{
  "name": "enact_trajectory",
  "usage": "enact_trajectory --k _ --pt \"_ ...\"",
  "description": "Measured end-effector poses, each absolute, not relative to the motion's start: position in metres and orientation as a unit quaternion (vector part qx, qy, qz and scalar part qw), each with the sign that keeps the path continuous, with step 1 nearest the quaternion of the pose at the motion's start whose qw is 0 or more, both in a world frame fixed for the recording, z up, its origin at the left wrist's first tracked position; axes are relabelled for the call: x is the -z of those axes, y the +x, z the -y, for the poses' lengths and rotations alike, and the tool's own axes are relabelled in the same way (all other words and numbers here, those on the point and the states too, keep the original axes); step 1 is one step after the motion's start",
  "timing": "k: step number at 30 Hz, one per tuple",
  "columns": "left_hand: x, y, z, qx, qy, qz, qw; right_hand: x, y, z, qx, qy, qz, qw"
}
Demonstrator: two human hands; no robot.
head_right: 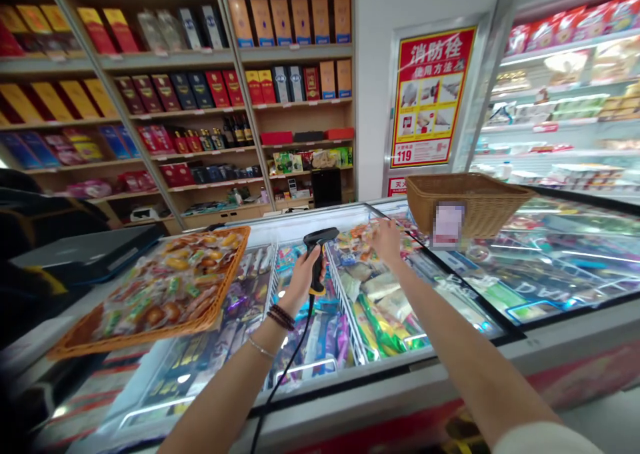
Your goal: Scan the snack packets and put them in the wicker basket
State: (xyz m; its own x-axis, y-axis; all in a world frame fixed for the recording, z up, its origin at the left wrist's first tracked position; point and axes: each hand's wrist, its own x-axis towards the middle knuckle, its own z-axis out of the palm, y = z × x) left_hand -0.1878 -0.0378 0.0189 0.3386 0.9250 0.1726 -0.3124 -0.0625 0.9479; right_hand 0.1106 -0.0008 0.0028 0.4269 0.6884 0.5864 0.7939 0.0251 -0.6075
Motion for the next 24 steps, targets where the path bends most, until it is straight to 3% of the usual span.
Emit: enact_trajectory --k 3,7,15,20,24 --pt "-0.015 -0.199 0.042 -0.496 0.517 -0.302 0.629 0.003 0.113 0.010 0.146 -0.729 0.525 0.415" --pt "-0.020 -0.243 0.045 -0.536 0.500 -0.324 0.598 0.006 0.082 -0.008 0.193 -0.677 0.558 0.441" --pt "-0.052 -0.376 0.051 -0.632 0.471 -0.383 0.481 -0.023 -0.105 -0.084 0.071 -0.498 0.701 0.505" --pt "-0.052 -0.447 0.056 -0.681 0.405 -0.437 0.426 -0.039 -0.248 -0.094 -0.058 -0.457 0.786 0.413" --pt "-0.041 -0.472 0.056 -0.703 0.358 -0.456 0.413 -0.040 -0.321 -0.088 -0.071 -0.461 0.829 0.308"
